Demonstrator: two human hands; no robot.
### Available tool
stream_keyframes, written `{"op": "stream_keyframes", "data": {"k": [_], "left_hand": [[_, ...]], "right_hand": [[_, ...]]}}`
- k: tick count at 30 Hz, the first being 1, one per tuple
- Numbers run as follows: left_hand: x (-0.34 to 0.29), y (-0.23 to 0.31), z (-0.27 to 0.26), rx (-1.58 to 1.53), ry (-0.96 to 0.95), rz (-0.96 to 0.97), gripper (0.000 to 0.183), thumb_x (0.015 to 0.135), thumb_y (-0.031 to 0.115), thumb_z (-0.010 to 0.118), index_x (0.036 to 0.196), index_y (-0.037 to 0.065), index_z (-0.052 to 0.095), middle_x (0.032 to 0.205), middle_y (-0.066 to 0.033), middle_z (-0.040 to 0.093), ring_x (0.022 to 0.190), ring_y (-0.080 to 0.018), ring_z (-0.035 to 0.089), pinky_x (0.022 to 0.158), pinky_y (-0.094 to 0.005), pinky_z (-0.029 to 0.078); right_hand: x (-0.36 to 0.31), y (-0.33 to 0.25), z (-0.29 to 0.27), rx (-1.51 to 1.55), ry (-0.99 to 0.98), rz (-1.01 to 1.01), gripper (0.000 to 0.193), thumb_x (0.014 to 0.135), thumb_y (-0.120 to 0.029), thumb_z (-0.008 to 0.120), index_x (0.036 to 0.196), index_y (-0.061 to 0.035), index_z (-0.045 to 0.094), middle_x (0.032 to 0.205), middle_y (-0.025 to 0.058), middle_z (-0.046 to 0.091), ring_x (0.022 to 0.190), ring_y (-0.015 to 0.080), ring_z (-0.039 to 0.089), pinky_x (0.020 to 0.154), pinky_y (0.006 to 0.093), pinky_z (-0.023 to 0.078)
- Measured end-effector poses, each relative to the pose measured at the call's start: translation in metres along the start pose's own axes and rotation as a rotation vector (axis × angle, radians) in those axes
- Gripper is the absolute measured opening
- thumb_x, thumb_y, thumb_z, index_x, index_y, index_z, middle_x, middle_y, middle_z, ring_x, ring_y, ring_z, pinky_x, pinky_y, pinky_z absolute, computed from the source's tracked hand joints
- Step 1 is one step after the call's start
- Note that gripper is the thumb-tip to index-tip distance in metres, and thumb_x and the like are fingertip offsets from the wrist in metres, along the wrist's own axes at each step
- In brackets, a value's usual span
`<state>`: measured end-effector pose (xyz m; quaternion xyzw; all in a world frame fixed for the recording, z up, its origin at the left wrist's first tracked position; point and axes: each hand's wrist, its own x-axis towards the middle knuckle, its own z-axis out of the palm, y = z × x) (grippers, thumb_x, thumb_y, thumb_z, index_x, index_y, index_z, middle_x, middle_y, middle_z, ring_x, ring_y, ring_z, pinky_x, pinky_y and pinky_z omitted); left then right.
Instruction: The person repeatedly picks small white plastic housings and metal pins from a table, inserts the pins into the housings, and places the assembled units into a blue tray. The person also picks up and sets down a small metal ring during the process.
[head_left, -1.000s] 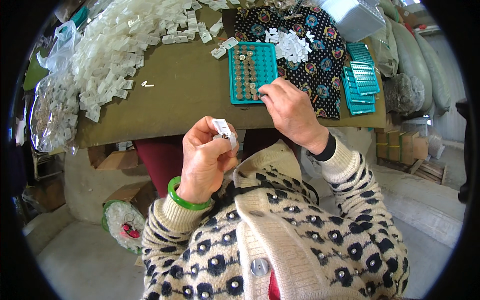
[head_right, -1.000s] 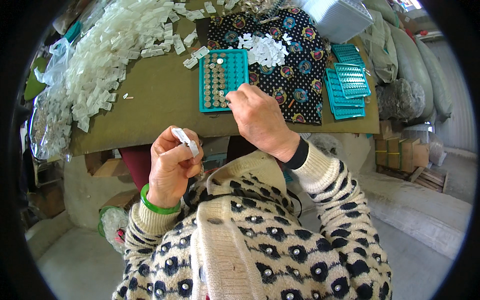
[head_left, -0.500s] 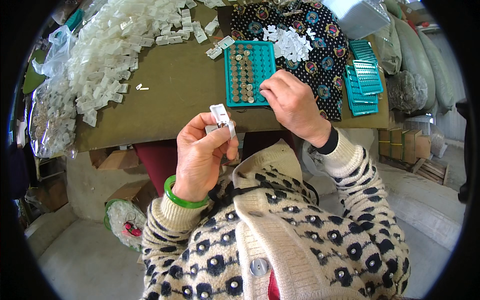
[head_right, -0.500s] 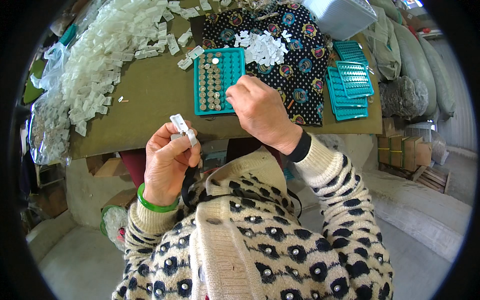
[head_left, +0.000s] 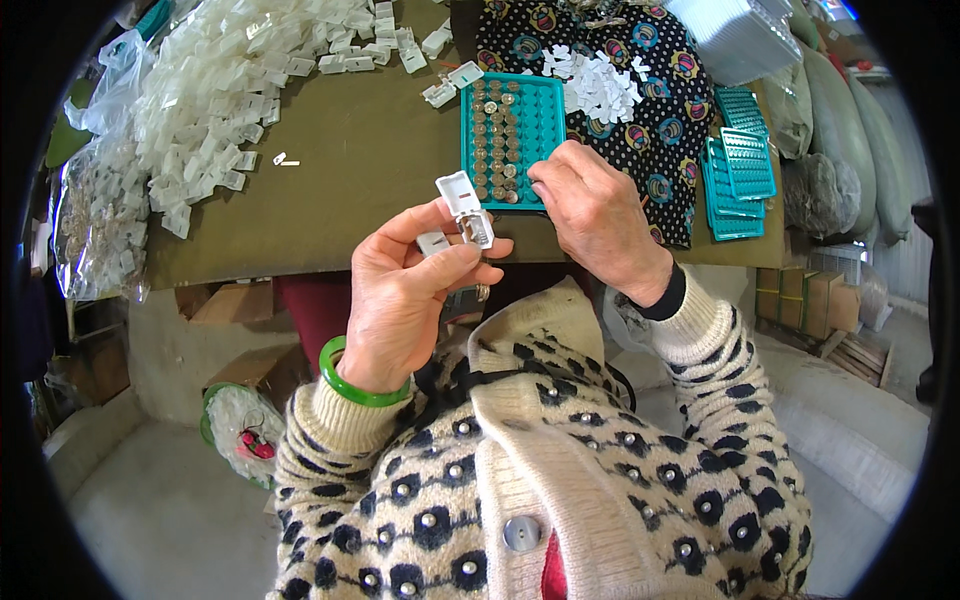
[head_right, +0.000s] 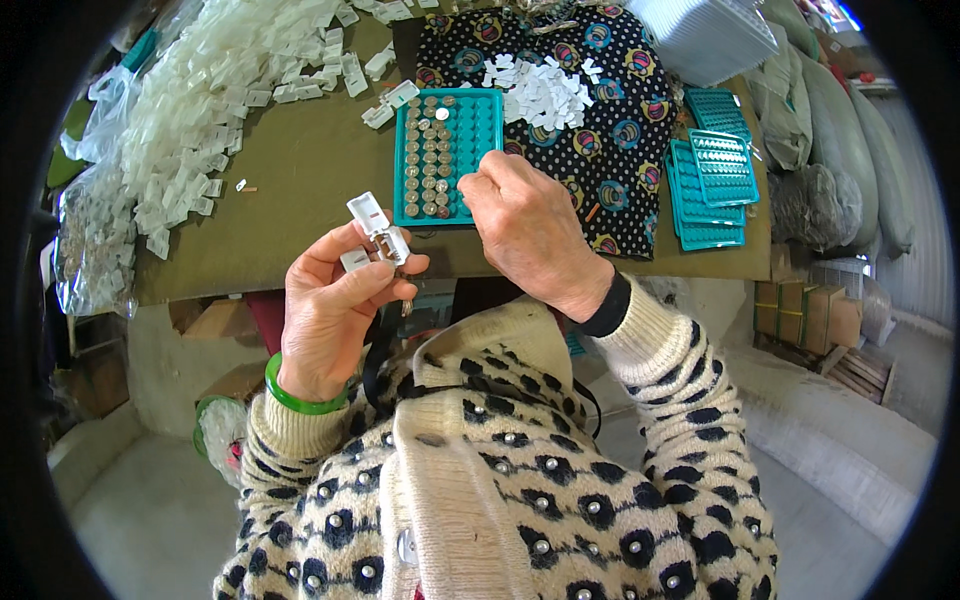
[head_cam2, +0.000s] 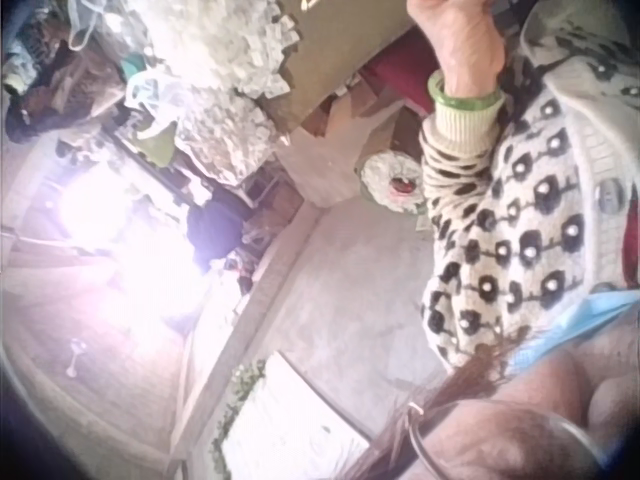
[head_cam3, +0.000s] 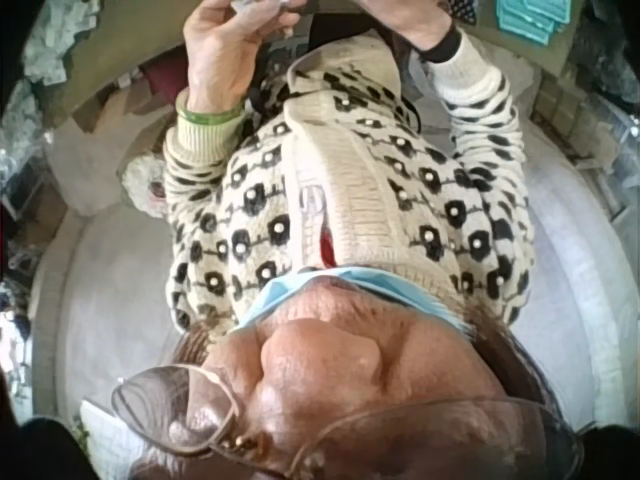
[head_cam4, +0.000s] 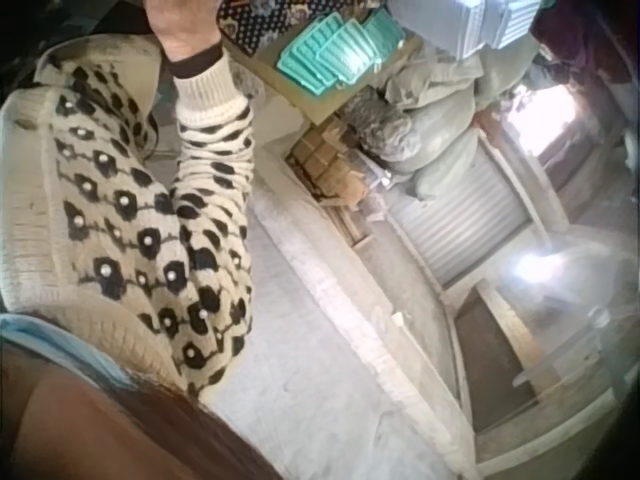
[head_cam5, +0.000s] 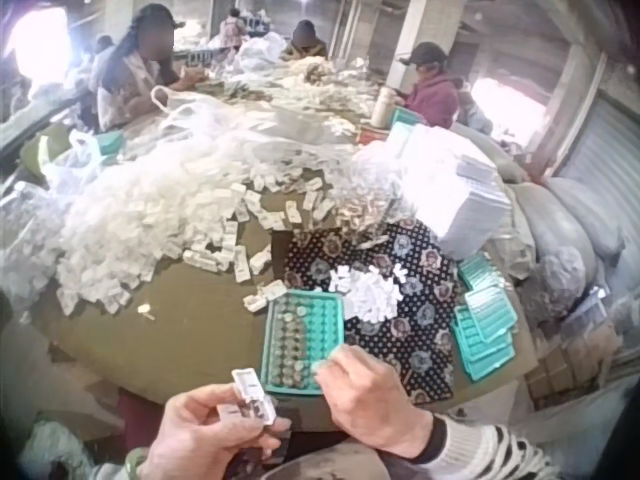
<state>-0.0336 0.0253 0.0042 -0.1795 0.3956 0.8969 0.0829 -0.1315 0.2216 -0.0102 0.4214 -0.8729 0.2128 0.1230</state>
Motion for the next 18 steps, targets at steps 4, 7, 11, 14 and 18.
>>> {"op": "stream_keyframes", "data": {"k": [4, 7, 11, 14, 18], "left_hand": [[-0.001, -0.002, 0.004, 0.082, 0.034, 0.039, 0.033, 0.085, -0.009, 0.064, 0.117, -0.005, 0.061, 0.099, -0.0155, 0.066, 0.090, -0.0286, 0.071, 0.069, -0.0302, 0.061], [0.001, -0.004, 0.008, 0.155, 0.079, 0.075, 0.032, 0.084, -0.011, 0.063, 0.116, -0.007, 0.061, 0.094, -0.0130, 0.065, 0.087, -0.0267, 0.072, 0.065, -0.0282, 0.061], [0.000, -0.007, 0.013, 0.239, 0.081, 0.099, 0.031, 0.083, -0.013, 0.063, 0.114, -0.010, 0.061, 0.090, -0.0102, 0.062, 0.081, -0.0229, 0.071, 0.061, -0.0254, 0.060], [-0.001, -0.010, 0.015, 0.222, 0.068, 0.073, 0.031, 0.082, -0.012, 0.064, 0.113, -0.010, 0.061, 0.089, -0.0086, 0.061, 0.078, -0.0208, 0.070, 0.061, -0.0246, 0.061], [-0.002, -0.013, 0.015, 0.178, 0.056, 0.048, 0.032, 0.082, -0.012, 0.065, 0.114, -0.011, 0.060, 0.089, -0.0081, 0.060, 0.079, -0.0216, 0.071, 0.062, -0.0262, 0.061]], "right_hand": [[0.005, -0.009, -0.003, 0.185, 0.129, 0.013, 0.013, 0.079, 0.004, 0.064, 0.089, -0.0006, 0.058, 0.083, 0.0102, 0.055, 0.074, 0.0257, 0.060, 0.062, 0.0343, 0.050], [0.002, -0.026, -0.009, 0.340, 0.227, -0.033, 0.018, 0.080, 0.005, 0.068, 0.094, 0.0002, 0.059, 0.085, 0.0111, 0.057, 0.071, 0.0253, 0.060, 0.058, 0.0343, 0.051], [0.000, -0.040, -0.002, 0.198, 0.266, -0.152, 0.024, 0.071, 0.001, 0.071, 0.092, 0.0014, 0.061, 0.081, 0.0086, 0.052, 0.068, 0.0218, 0.058, 0.054, 0.0323, 0.048], [-0.006, -0.042, 0.000, 0.120, 0.251, -0.189, 0.025, 0.071, -0.001, 0.070, 0.094, 0.0023, 0.062, 0.080, 0.0080, 0.051, 0.067, 0.0219, 0.056, 0.054, 0.0327, 0.047], [-0.012, -0.043, -0.001, 0.111, 0.215, -0.163, 0.026, 0.072, -0.001, 0.069, 0.096, 0.0043, 0.062, 0.082, 0.0086, 0.051, 0.069, 0.0224, 0.057, 0.056, 0.0328, 0.047]]}}
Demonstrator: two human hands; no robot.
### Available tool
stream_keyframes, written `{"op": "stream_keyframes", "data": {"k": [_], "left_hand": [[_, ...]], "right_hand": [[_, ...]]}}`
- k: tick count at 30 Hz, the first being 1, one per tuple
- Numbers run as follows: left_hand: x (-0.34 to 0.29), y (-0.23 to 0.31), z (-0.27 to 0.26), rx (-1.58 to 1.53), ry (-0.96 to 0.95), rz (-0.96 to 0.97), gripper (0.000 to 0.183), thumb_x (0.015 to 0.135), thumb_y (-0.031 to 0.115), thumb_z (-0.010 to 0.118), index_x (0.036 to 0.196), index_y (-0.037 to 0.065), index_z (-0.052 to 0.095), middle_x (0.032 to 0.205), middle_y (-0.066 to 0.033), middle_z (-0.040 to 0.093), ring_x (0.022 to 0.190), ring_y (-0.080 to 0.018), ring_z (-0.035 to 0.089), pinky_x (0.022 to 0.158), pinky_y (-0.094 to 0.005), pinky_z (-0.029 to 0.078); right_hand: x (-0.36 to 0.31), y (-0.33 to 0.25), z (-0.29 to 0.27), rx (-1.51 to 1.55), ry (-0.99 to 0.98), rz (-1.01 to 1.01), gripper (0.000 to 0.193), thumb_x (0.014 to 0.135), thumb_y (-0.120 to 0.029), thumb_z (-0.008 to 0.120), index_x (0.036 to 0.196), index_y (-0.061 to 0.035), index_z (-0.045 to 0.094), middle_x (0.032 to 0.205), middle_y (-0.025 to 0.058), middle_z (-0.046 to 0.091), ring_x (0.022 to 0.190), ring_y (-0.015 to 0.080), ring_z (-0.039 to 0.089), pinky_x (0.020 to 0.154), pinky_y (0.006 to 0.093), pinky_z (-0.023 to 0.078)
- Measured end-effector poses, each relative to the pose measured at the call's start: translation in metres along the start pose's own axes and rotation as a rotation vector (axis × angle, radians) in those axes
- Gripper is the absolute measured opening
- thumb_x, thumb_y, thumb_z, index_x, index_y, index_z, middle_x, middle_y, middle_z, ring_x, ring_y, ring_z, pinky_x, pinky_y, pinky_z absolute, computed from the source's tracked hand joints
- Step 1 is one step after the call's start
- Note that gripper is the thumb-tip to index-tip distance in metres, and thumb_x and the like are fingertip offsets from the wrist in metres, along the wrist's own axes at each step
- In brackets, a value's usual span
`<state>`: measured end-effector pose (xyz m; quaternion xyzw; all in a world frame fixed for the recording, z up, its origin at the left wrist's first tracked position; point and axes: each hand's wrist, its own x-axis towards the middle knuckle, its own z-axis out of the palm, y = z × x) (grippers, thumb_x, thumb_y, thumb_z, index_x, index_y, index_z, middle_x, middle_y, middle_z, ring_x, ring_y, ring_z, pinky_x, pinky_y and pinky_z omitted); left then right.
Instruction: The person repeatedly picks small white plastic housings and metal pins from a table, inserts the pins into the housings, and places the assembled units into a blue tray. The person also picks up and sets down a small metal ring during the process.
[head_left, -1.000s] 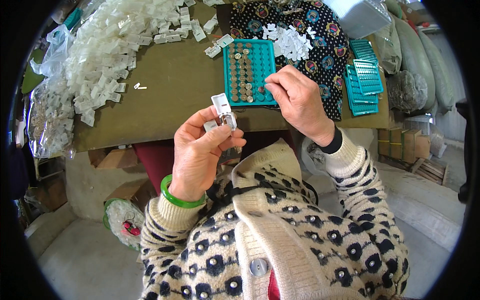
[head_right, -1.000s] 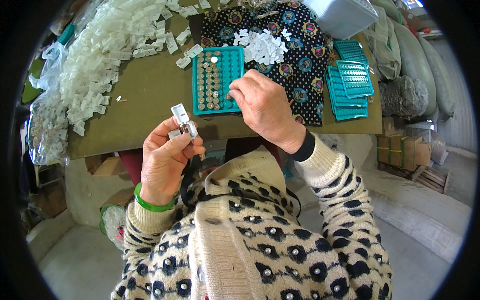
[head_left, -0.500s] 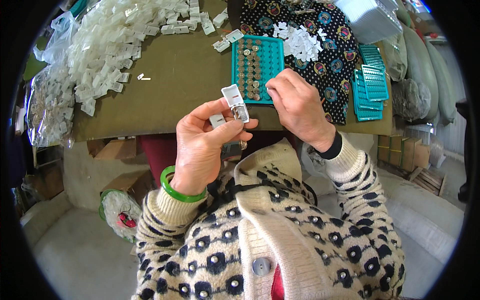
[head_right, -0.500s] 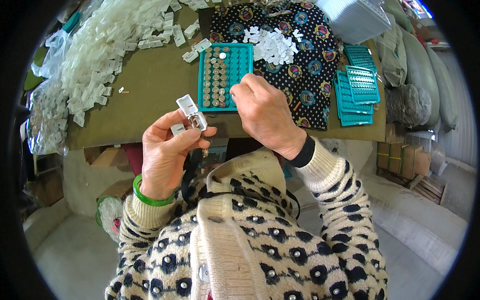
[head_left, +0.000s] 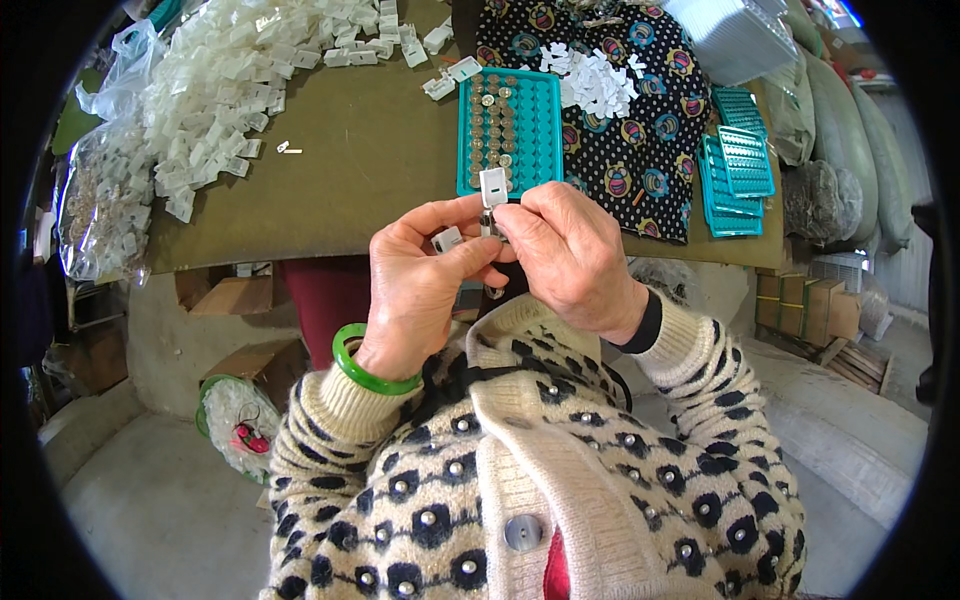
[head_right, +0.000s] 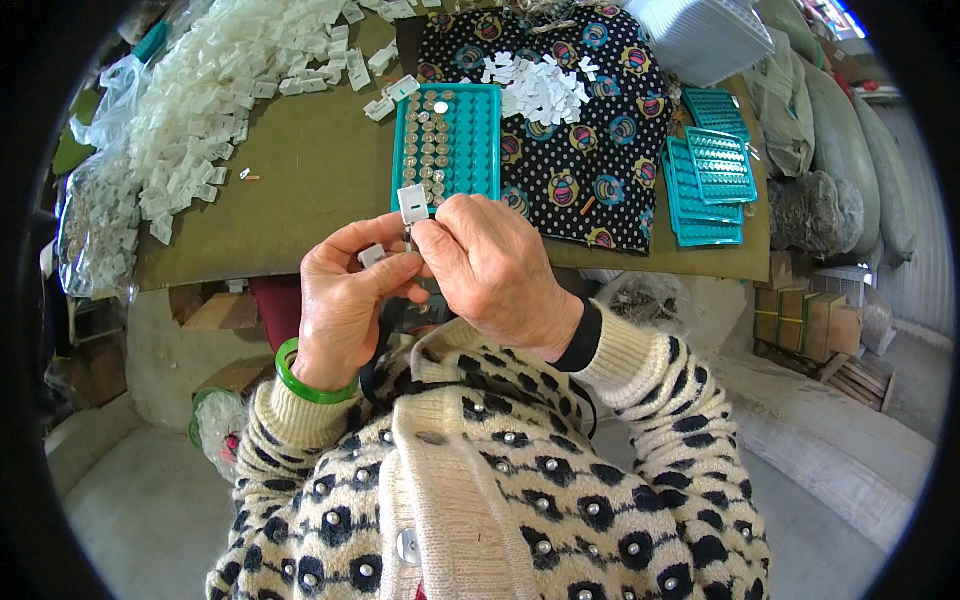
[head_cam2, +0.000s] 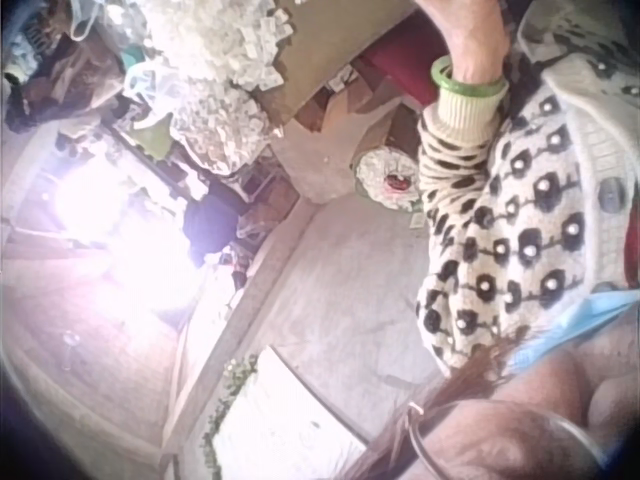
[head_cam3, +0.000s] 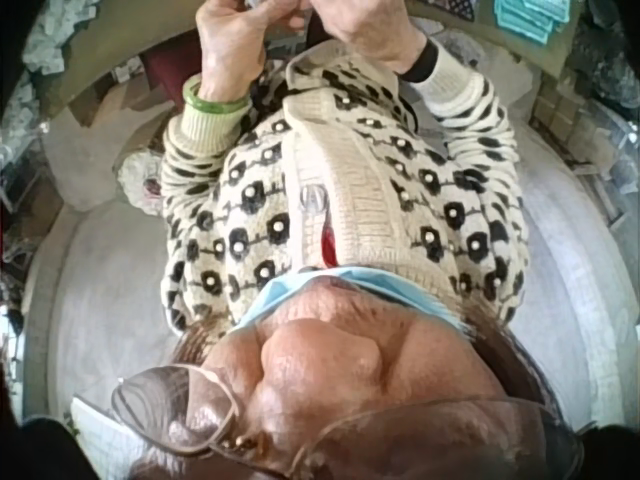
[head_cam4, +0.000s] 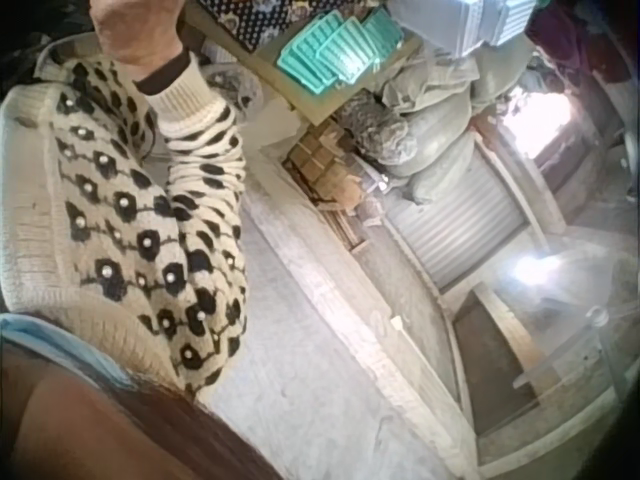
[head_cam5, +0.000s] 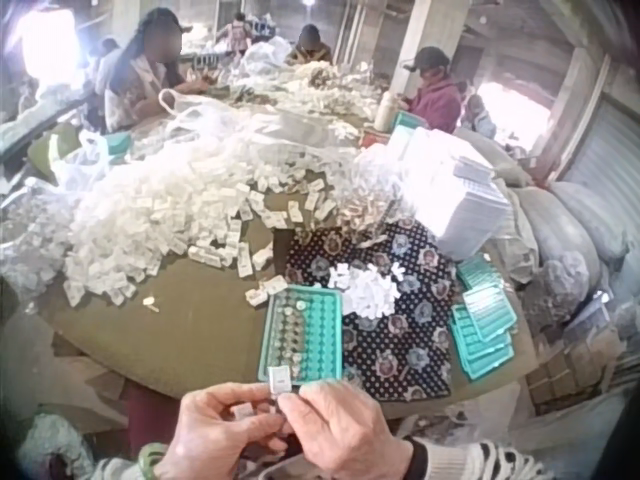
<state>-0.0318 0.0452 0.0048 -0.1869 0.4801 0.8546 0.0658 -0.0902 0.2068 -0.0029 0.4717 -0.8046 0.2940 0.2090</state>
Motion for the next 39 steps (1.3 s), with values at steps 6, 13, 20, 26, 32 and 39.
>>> {"op": "stream_keyframes", "data": {"k": [6, 13, 20, 26, 32, 39], "left_hand": [[-0.003, -0.003, -0.001, -0.014, -0.007, -0.011, 0.033, 0.083, -0.012, 0.064, 0.115, -0.011, 0.060, 0.090, -0.0093, 0.061, 0.081, -0.0231, 0.071, 0.065, -0.0273, 0.062], [-0.008, -0.001, -0.001, 0.006, -0.017, 0.001, 0.033, 0.085, -0.009, 0.065, 0.117, -0.011, 0.058, 0.091, -0.0111, 0.063, 0.082, -0.0257, 0.071, 0.068, -0.0299, 0.061], [-0.010, 0.005, -0.007, -0.051, -0.032, -0.008, 0.030, 0.083, -0.009, 0.067, 0.111, -0.011, 0.059, 0.088, -0.0107, 0.064, 0.076, -0.0210, 0.071, 0.063, -0.0274, 0.060], [-0.003, 0.007, -0.020, -0.197, -0.078, -0.028, 0.016, 0.087, -0.003, 0.064, 0.101, 0.000, 0.057, 0.083, -0.0084, 0.063, 0.058, -0.0140, 0.059, 0.044, -0.0237, 0.041], [0.003, 0.007, -0.029, -0.279, -0.116, -0.016, 0.013, 0.090, 0.002, 0.062, 0.102, 0.000, 0.056, 0.087, -0.0105, 0.065, 0.058, -0.0143, 0.060, 0.043, -0.0216, 0.038], [0.011, 0.014, -0.039, -0.320, -0.203, -0.006, 0.030, 0.096, 0.006, 0.057, 0.125, 0.000, 0.058, 0.118, -0.0251, 0.064, 0.091, -0.0255, 0.072, 0.044, -0.0188, 0.043]], "right_hand": [[0.001, -0.010, -0.012, 0.219, -0.054, 0.183, 0.032, 0.071, 0.008, 0.065, 0.103, 0.0052, 0.059, 0.085, 0.0110, 0.053, 0.073, 0.0264, 0.059, 0.063, 0.0332, 0.052], [0.007, -0.008, -0.008, 0.284, 0.055, 0.205, 0.023, 0.076, 0.010, 0.066, 0.096, 0.0002, 0.059, 0.087, 0.0118, 0.058, 0.075, 0.0271, 0.062, 0.062, 0.0338, 0.052], [0.016, -0.008, -0.010, 0.304, -0.034, 0.105, 0.014, 0.078, 0.007, 0.065, 0.089, -0.0005, 0.060, 0.086, 0.0108, 0.058, 0.074, 0.0282, 0.061, 0.063, 0.0352, 0.052], [0.043, 0.043, -0.003, 0.125, 0.086, 0.224, 0.005, 0.087, 0.001, 0.062, 0.092, -0.0008, 0.063, 0.083, 0.0106, 0.061, 0.072, 0.0236, 0.061, 0.063, 0.0319, 0.049], [0.058, 0.102, 0.034, -0.314, 0.027, 0.004, 0.018, 0.076, -0.001, 0.061, 0.092, -0.0043, 0.066, 0.083, 0.0059, 0.053, 0.078, 0.0231, 0.055, 0.067, 0.0350, 0.046], [0.051, 0.106, 0.030, -0.316, -0.071, -0.018, 0.006, 0.077, -0.002, 0.063, 0.083, -0.0049, 0.063, 0.083, 0.0066, 0.053, 0.080, 0.0240, 0.056, 0.069, 0.0359, 0.046]]}}
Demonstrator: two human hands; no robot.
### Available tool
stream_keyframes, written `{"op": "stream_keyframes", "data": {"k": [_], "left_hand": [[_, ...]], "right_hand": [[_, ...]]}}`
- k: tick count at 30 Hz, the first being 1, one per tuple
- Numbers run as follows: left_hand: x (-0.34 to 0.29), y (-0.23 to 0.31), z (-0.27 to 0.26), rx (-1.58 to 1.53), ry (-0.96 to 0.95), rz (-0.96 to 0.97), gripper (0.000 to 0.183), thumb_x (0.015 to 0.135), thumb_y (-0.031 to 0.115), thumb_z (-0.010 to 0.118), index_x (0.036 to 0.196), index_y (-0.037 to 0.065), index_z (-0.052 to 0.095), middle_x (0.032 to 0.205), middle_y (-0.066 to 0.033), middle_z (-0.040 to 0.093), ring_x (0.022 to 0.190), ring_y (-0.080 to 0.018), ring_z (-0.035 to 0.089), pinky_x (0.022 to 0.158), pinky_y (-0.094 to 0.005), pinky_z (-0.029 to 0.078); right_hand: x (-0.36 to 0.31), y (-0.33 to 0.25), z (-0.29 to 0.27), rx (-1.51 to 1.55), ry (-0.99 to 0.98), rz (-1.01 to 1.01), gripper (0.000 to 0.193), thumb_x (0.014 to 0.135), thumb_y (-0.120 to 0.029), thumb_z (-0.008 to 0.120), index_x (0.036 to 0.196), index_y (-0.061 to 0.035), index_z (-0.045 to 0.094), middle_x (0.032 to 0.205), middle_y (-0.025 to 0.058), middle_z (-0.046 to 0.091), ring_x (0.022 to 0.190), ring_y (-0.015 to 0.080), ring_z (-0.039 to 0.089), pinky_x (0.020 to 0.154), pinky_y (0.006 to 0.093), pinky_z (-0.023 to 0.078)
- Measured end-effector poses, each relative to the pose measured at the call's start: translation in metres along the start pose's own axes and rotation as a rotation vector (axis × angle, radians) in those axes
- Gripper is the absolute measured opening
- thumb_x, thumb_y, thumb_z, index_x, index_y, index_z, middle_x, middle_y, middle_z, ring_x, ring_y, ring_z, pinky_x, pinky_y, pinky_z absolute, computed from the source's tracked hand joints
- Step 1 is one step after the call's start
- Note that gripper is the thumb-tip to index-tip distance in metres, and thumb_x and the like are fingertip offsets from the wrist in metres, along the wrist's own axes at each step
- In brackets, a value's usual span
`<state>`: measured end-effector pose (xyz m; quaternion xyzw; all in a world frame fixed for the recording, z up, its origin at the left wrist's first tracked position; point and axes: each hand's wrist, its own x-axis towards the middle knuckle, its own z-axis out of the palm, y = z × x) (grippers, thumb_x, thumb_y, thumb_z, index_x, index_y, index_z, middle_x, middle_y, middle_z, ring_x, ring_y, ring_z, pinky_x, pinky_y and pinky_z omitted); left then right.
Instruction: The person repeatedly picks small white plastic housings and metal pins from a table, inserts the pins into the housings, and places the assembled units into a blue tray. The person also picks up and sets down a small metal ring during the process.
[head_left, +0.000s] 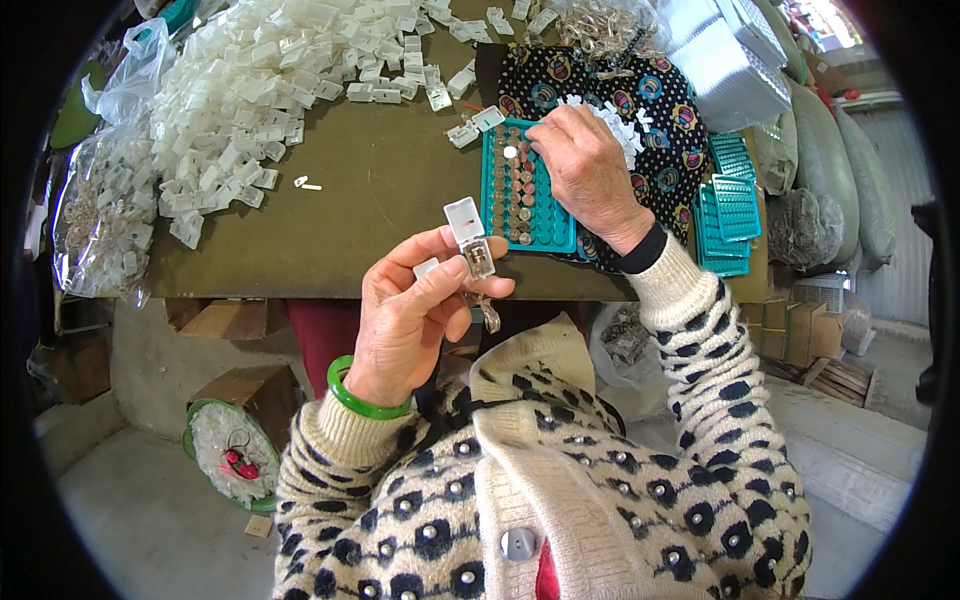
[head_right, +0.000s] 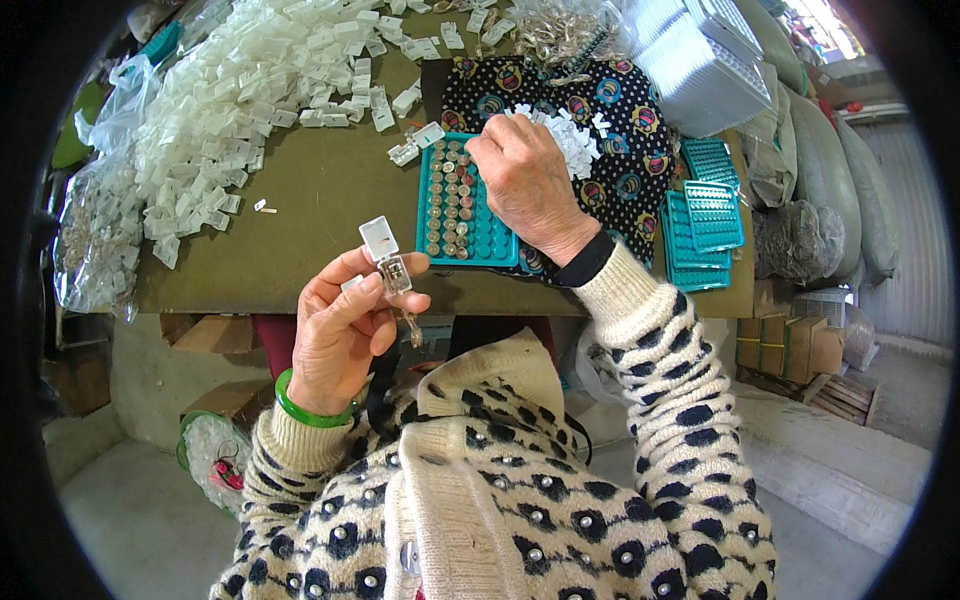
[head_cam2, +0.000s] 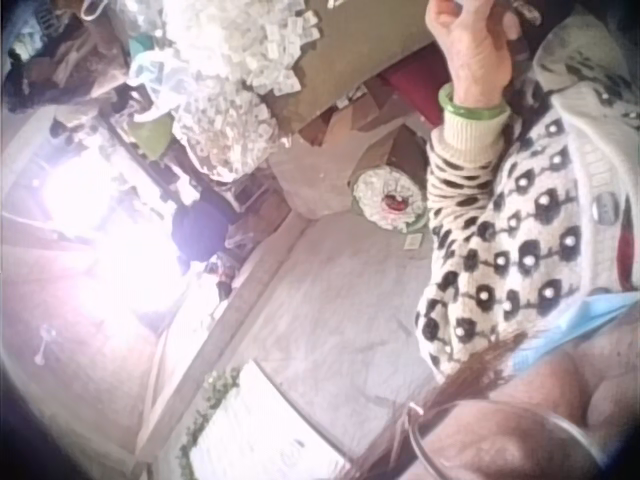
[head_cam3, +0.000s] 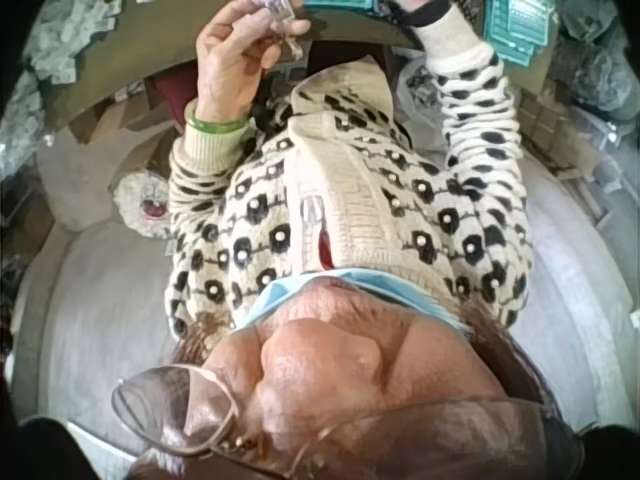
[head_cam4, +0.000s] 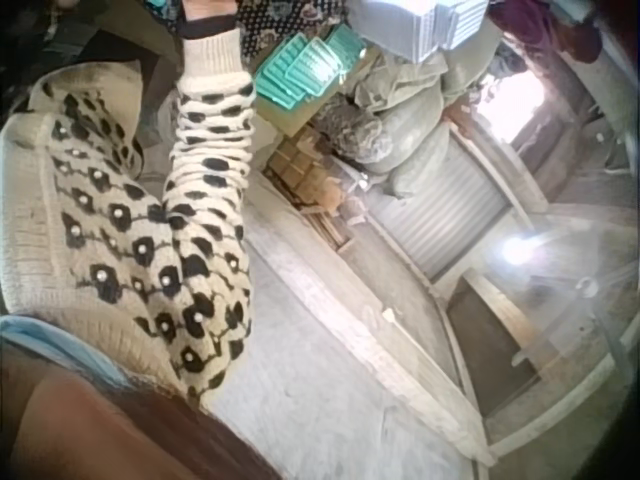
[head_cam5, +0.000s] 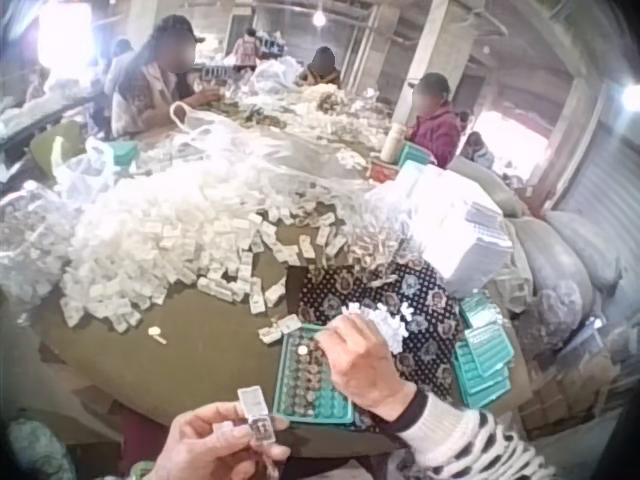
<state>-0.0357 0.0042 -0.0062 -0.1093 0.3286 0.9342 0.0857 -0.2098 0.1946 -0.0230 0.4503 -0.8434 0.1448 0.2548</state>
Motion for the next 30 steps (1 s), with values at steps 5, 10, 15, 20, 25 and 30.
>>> {"op": "stream_keyframes", "data": {"k": [5, 10, 15, 20, 25, 30], "left_hand": [[0.001, 0.001, -0.002, -0.004, -0.034, 0.002, 0.030, 0.097, 0.005, 0.055, 0.126, 0.001, 0.057, 0.120, -0.0258, 0.063, 0.099, -0.0261, 0.070, 0.045, -0.0190, 0.044], [0.001, -0.003, -0.004, -0.046, -0.035, 0.009, 0.033, 0.096, 0.005, 0.058, 0.128, -0.003, 0.055, 0.114, -0.0204, 0.067, 0.099, -0.0243, 0.070, 0.046, -0.0196, 0.045], [-0.003, -0.013, -0.003, -0.088, -0.052, 0.016, 0.034, 0.094, 0.004, 0.062, 0.126, -0.003, 0.056, 0.103, -0.0156, 0.069, 0.089, -0.0207, 0.070, 0.046, -0.0192, 0.044], [-0.011, -0.020, 0.001, -0.115, -0.031, 0.036, 0.032, 0.092, 0.004, 0.064, 0.123, -0.003, 0.058, 0.097, -0.0126, 0.068, 0.080, -0.0168, 0.068, 0.047, -0.0190, 0.044], [-0.018, -0.022, 0.005, -0.116, -0.009, 0.047, 0.029, 0.091, 0.003, 0.065, 0.120, -0.002, 0.060, 0.091, -0.0108, 0.068, 0.072, -0.0145, 0.065, 0.048, -0.0197, 0.044], [-0.022, -0.025, 0.008, -0.052, 0.009, 0.099, 0.026, 0.090, 0.001, 0.066, 0.115, -0.002, 0.063, 0.087, -0.0098, 0.067, 0.068, -0.0138, 0.065, 0.049, -0.0196, 0.043]], "right_hand": [[0.002, -0.028, -0.029, 0.468, -0.001, 0.245, 0.007, 0.086, 0.003, 0.062, 0.092, 0.0012, 0.066, 0.087, 0.0096, 0.063, 0.072, 0.0218, 0.062, 0.064, 0.0290, 0.048], [-0.007, -0.081, -0.055, 0.630, 0.087, 0.205, 0.011, 0.084, 0.000, 0.067, 0.094, -0.0014, 0.064, 0.088, 0.0109, 0.062, 0.077, 0.0260, 0.062, 0.066, 0.0324, 0.050], [-0.013, -0.103, -0.050, 0.556, 0.241, 0.109, 0.024, 0.072, 0.006, 0.072, 0.092, -0.0028, 0.062, 0.086, 0.0099, 0.058, 0.073, 0.0269, 0.058, 0.062, 0.0354, 0.047], [-0.022, -0.108, -0.051, 0.464, 0.271, 0.067, 0.022, 0.076, 0.005, 0.071, 0.095, -0.0005, 0.062, 0.087, 0.0117, 0.060, 0.072, 0.0260, 0.058, 0.061, 0.0339, 0.047], [-0.026, -0.112, -0.054, 0.450, 0.274, 0.029, 0.019, 0.081, 0.004, 0.070, 0.097, 0.0003, 0.061, 0.086, 0.0123, 0.060, 0.072, 0.0257, 0.059, 0.061, 0.0333, 0.048], [-0.028, -0.110, -0.062, 0.567, 0.157, 0.019, 0.014, 0.083, 0.003, 0.068, 0.093, 0.0007, 0.059, 0.084, 0.0132, 0.058, 0.073, 0.0268, 0.059, 0.062, 0.0330, 0.049]]}}
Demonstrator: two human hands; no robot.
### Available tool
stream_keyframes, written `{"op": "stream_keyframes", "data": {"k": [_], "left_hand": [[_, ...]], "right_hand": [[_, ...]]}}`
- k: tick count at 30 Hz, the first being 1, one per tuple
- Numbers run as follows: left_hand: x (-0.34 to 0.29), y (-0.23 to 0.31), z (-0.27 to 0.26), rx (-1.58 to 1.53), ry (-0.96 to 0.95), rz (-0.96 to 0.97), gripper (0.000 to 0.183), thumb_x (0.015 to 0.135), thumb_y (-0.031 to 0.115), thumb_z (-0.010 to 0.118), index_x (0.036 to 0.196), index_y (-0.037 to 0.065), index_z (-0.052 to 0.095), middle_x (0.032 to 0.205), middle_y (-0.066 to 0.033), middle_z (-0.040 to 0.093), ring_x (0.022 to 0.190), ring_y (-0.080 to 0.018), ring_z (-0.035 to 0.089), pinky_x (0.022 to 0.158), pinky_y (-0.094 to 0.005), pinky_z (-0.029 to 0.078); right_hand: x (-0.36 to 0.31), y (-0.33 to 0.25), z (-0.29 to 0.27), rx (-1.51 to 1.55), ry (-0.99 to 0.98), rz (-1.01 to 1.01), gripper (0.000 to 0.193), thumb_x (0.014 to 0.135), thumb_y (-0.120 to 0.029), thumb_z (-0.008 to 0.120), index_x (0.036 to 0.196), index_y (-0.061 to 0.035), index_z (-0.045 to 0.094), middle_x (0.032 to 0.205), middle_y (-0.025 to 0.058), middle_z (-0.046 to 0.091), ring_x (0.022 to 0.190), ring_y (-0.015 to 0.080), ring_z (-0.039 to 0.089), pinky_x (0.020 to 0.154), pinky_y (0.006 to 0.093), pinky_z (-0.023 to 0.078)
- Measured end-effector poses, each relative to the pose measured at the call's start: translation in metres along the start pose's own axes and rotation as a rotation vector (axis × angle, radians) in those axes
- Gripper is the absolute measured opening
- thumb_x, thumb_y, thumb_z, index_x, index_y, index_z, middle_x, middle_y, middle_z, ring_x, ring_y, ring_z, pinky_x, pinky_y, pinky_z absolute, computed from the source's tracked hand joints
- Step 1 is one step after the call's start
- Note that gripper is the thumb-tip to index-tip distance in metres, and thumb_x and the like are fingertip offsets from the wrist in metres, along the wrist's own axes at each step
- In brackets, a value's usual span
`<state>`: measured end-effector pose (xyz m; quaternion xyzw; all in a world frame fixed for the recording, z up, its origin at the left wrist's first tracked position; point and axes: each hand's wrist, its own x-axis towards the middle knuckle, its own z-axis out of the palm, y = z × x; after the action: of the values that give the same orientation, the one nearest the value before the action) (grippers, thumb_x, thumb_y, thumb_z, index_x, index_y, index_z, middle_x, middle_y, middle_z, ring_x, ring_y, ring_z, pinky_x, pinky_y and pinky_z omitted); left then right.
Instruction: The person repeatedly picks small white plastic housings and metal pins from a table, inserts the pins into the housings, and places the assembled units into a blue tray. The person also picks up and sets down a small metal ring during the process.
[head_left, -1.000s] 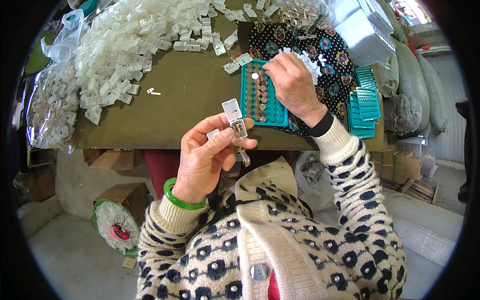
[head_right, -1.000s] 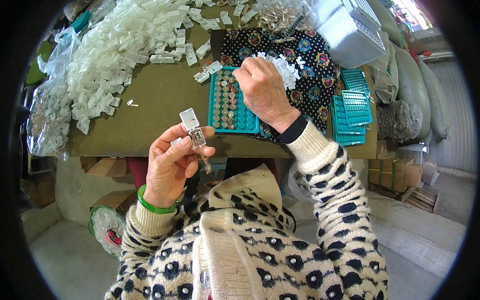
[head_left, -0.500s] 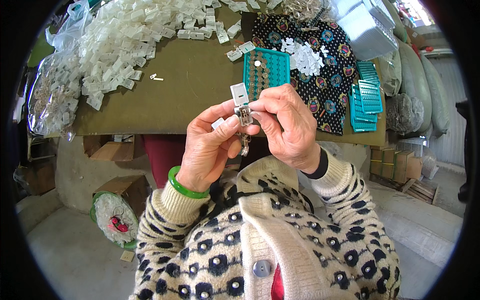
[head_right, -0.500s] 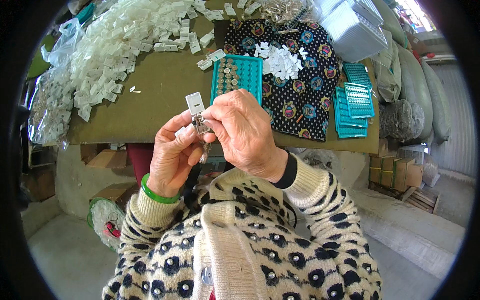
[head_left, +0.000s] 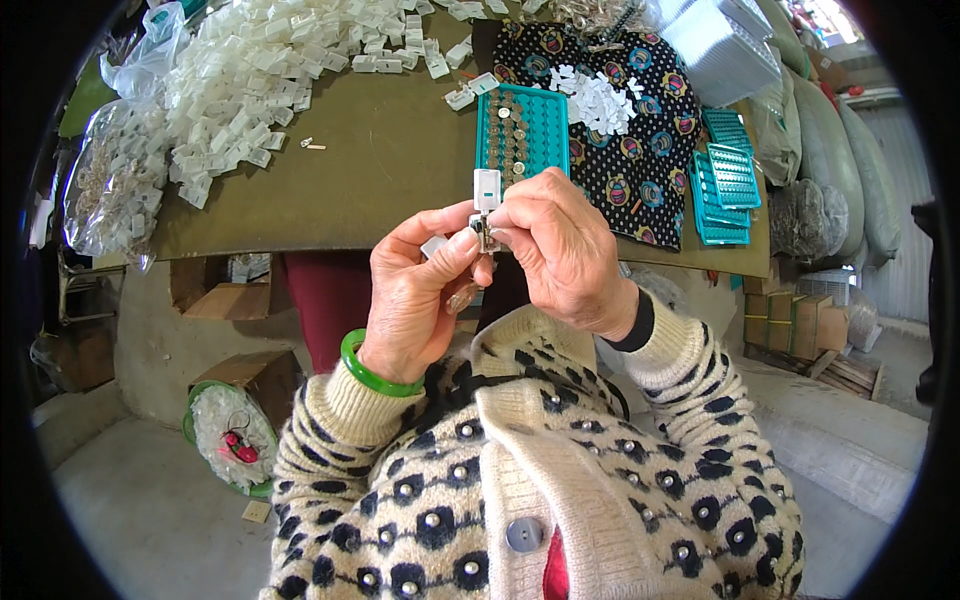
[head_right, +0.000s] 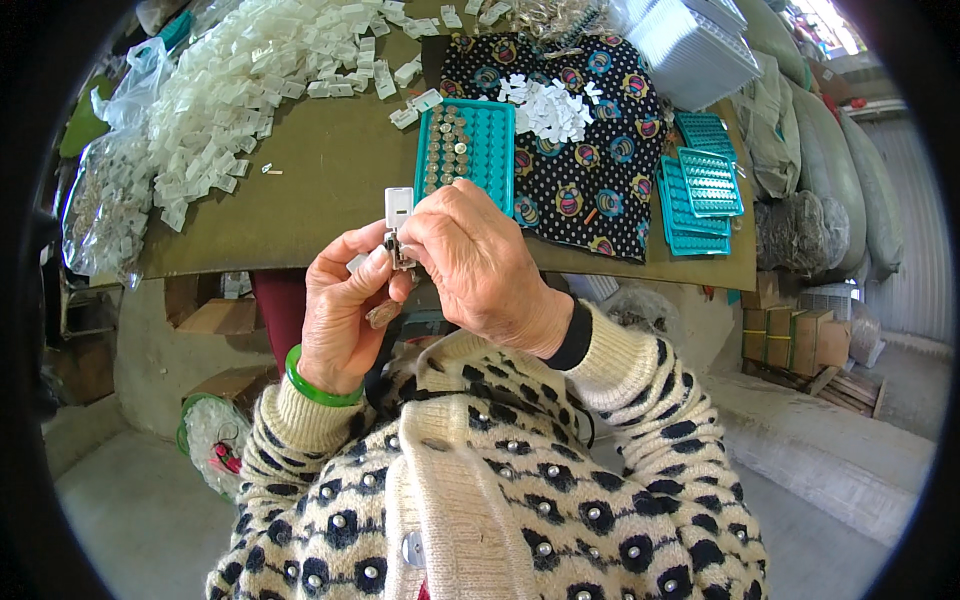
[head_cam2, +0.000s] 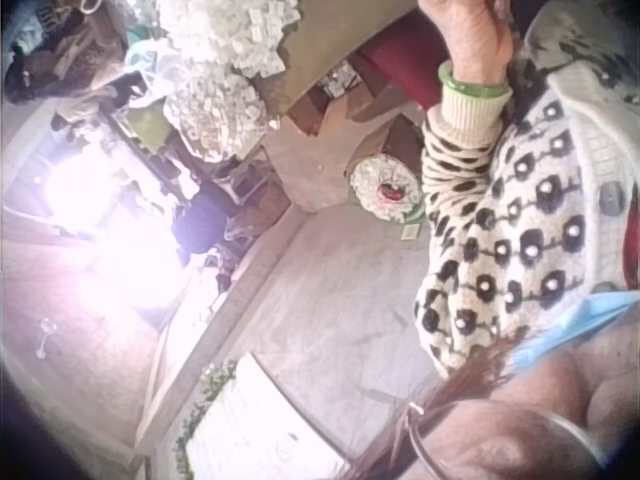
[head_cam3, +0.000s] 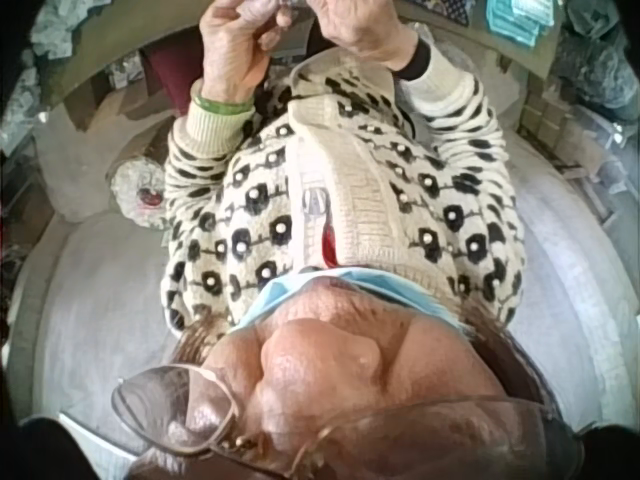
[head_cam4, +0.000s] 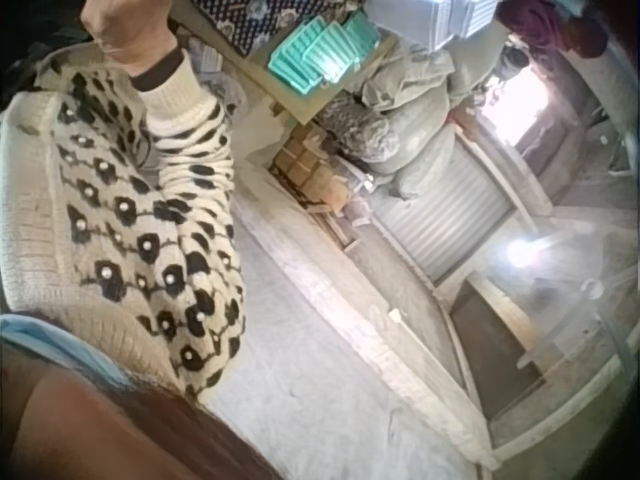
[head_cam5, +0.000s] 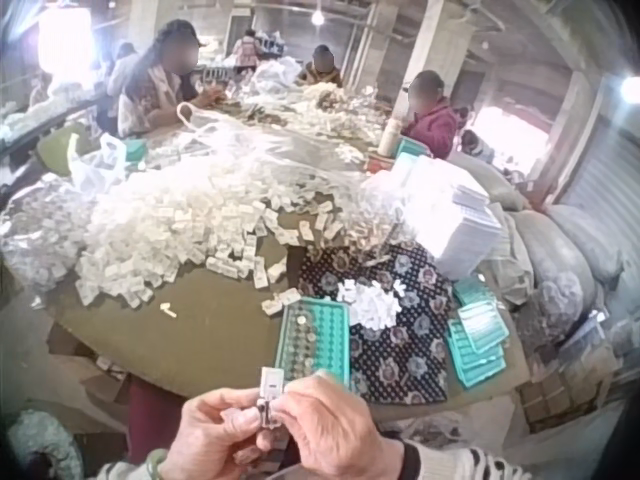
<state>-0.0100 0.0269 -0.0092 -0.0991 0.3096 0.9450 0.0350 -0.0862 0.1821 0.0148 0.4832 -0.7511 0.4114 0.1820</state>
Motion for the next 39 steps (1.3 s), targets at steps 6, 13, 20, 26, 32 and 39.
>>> {"op": "stream_keyframes", "data": {"k": [6, 13, 20, 26, 32, 39], "left_hand": [[-0.007, 0.000, 0.004, 0.121, -0.022, 0.051, 0.024, 0.089, -0.001, 0.066, 0.113, -0.002, 0.065, 0.089, -0.0089, 0.067, 0.067, -0.0131, 0.064, 0.048, -0.0185, 0.041], [-0.010, -0.003, 0.002, 0.193, -0.081, 0.119, 0.024, 0.089, 0.000, 0.067, 0.113, 0.000, 0.065, 0.093, -0.0091, 0.068, 0.069, -0.0129, 0.065, 0.048, -0.0175, 0.041], [-0.006, -0.001, 0.000, 0.034, -0.040, -0.027, 0.025, 0.091, 0.005, 0.066, 0.115, 0.001, 0.063, 0.094, -0.0101, 0.070, 0.075, -0.0143, 0.068, 0.051, -0.0181, 0.045], [-0.004, -0.001, 0.002, 0.079, -0.010, -0.026, 0.025, 0.092, 0.009, 0.066, 0.115, -0.001, 0.062, 0.098, -0.0122, 0.071, 0.083, -0.0171, 0.071, 0.049, -0.0174, 0.044], [-0.005, -0.003, 0.003, 0.066, -0.025, -0.033, 0.023, 0.091, 0.007, 0.067, 0.112, -0.001, 0.063, 0.095, -0.0112, 0.071, 0.074, -0.0122, 0.068, 0.046, -0.0163, 0.039], [-0.006, -0.010, 0.005, 0.052, 0.002, 0.066, 0.018, 0.090, 0.006, 0.068, 0.108, 0.002, 0.065, 0.094, -0.0080, 0.069, 0.059, -0.0022, 0.050, 0.046, -0.0151, 0.038]], "right_hand": [[-0.004, -0.013, -0.009, 1.004, 0.002, 0.735, 0.015, 0.090, 0.001, 0.064, 0.101, -0.0009, 0.054, 0.094, 0.0091, 0.060, 0.079, 0.0181, 0.061, 0.066, 0.0301, 0.053], [-0.004, -0.012, -0.006, 1.211, -0.010, 0.931, 0.033, 0.091, -0.005, 0.067, 0.118, -0.0013, 0.047, 0.107, 0.0057, 0.056, 0.098, 0.0107, 0.056, 0.088, 0.0257, 0.049], [-0.001, -0.010, -0.003, 0.865, 0.077, 0.767, 0.023, 0.092, -0.004, 0.065, 0.115, -0.0013, 0.064, 0.096, 0.0042, 0.068, 0.086, 0.0093, 0.063, 0.076, 0.0224, 0.053], [-0.001, -0.009, -0.003, 0.524, 0.152, 0.568, 0.016, 0.088, 0.003, 0.064, 0.103, 0.0007, 0.068, 0.090, 0.0071, 0.070, 0.080, 0.0112, 0.066, 0.073, 0.0235, 0.054], [0.001, -0.011, -0.007, 0.291, 0.136, 0.383, 0.018, 0.083, 0.009, 0.064, 0.100, 0.0018, 0.067, 0.087, 0.0117, 0.068, 0.075, 0.0186, 0.068, 0.066, 0.0272, 0.055], [0.004, -0.011, 0.008, 0.098, 0.261, 0.086, 0.020, 0.077, 0.014, 0.064, 0.093, 0.0012, 0.063, 0.082, 0.0139, 0.066, 0.070, 0.0253, 0.068, 0.061, 0.0302, 0.054]]}}
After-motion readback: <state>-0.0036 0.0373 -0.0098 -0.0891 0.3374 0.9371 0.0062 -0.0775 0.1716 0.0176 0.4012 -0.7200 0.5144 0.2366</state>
